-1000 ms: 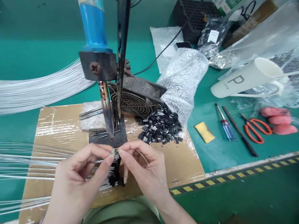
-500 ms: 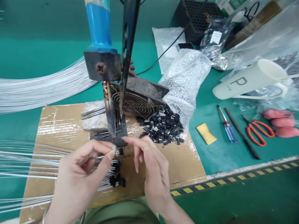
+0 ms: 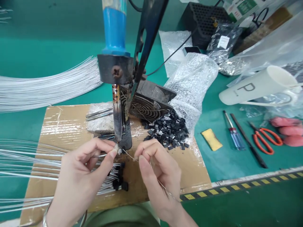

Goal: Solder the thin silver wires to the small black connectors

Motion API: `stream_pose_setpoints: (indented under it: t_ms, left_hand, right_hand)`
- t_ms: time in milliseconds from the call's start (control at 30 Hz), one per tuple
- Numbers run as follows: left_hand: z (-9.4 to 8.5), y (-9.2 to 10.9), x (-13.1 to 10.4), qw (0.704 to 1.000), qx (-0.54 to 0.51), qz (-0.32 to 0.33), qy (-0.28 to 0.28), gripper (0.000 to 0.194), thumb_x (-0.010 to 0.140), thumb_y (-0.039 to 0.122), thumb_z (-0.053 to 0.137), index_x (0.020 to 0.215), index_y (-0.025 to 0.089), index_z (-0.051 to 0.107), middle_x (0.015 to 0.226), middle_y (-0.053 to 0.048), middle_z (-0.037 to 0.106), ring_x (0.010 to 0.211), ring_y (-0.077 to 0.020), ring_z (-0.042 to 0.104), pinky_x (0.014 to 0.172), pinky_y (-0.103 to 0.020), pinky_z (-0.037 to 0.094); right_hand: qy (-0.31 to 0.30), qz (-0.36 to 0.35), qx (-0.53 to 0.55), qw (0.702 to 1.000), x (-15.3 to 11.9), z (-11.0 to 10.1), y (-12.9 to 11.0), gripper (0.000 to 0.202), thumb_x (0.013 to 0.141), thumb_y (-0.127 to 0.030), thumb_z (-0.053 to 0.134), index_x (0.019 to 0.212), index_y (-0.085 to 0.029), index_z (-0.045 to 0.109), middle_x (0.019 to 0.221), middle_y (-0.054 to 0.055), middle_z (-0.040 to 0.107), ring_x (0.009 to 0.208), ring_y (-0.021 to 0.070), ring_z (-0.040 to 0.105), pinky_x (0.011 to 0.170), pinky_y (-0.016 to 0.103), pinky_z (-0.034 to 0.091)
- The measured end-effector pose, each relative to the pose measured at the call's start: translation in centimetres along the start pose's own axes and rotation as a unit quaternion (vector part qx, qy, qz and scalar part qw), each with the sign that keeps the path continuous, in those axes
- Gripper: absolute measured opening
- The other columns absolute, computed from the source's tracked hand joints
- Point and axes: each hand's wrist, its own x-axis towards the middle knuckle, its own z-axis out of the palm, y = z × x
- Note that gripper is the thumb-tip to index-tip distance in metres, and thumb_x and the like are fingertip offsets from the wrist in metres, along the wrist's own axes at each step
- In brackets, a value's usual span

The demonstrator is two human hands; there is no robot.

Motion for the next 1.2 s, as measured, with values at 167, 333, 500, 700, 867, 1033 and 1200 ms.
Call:
stream_pose_setpoints:
  t_ms: [167,333,500,700,867,1033,1200]
  left_hand:
    - [0.0,0.4,0.2,1.0,-0.011,-0.002,0.003,0.009,0.081,0.027,0.078,0.072,0.026,0.08,0.073,0.002,0.079,0.061,-0.01,0.069,0.055,-0.012,0.052]
    - [0.1,0.8,0.3,0.999,-0.035,-0.005,0.006,0.007,0.08,0.024,0.078,0.073,0.025,0.079,0.07,0.003,0.077,0.06,-0.0091,0.067,0.054,-0.011,0.05]
    - [0.1,0.9,0.6,0.999,-0.035,-0.011,0.007,0.008,0.08,0.024,0.077,0.073,0.026,0.079,0.071,0.004,0.075,0.06,-0.0084,0.066,0.055,-0.01,0.05]
    - [0.1,1.2,0.9,0.999,-0.037,-0.012,0.016,0.008,0.08,0.024,0.078,0.072,0.027,0.079,0.071,0.004,0.076,0.059,-0.0081,0.064,0.054,-0.009,0.049]
    - [0.2,1.6,1.0,0.999,-0.035,-0.006,0.02,0.008,0.079,0.023,0.077,0.073,0.028,0.08,0.069,0.004,0.075,0.06,-0.0086,0.065,0.054,-0.01,0.049]
    - [0.0,1.5,0.9,0.999,-0.035,0.0,0.022,0.01,0.081,0.023,0.077,0.072,0.028,0.079,0.069,0.004,0.075,0.059,-0.0084,0.063,0.052,-0.011,0.047]
    - [-0.1,1.4,0.8,0.999,-0.031,0.008,0.027,0.009,0.081,0.024,0.077,0.073,0.028,0.08,0.071,0.004,0.077,0.06,-0.0089,0.064,0.053,-0.012,0.048]
  right_hand:
    - [-0.018,0.03,0.057,0.998,0.1,0.4,-0.4,0.021,0.1,-0.008,0.063,0.089,-0.026,0.059,0.128,0.003,0.078,0.124,0.0207,0.072,0.108,0.036,0.054]
    - [0.002,0.036,0.058,0.998,0.3,0.7,-0.3,0.025,0.093,-0.003,0.065,0.084,-0.026,0.06,0.123,0.006,0.084,0.118,0.0227,0.08,0.105,0.038,0.061]
    - [0.024,0.035,0.073,0.996,0.8,1.1,-0.3,0.026,0.091,-0.002,0.066,0.081,-0.025,0.062,0.12,0.004,0.086,0.114,0.0198,0.082,0.103,0.031,0.063]
    - [0.048,0.035,0.107,0.993,1.0,1.5,-0.4,0.027,0.09,-0.001,0.066,0.079,-0.025,0.064,0.117,-0.001,0.086,0.111,0.0154,0.082,0.1,0.024,0.062]
    - [0.036,0.039,0.111,0.992,1.2,1.4,-0.5,0.028,0.089,0.001,0.067,0.079,-0.025,0.064,0.118,0.0,0.086,0.112,0.0167,0.082,0.103,0.026,0.061]
    - [0.026,0.033,0.115,0.992,1.3,1.1,-0.6,0.027,0.091,0.0,0.067,0.081,-0.025,0.065,0.121,0.0,0.085,0.114,0.0162,0.081,0.105,0.027,0.06]
    - [0.02,0.039,0.111,0.993,1.4,1.2,-0.6,0.027,0.092,0.0,0.067,0.081,-0.025,0.064,0.121,-0.002,0.085,0.114,0.0147,0.08,0.104,0.025,0.06]
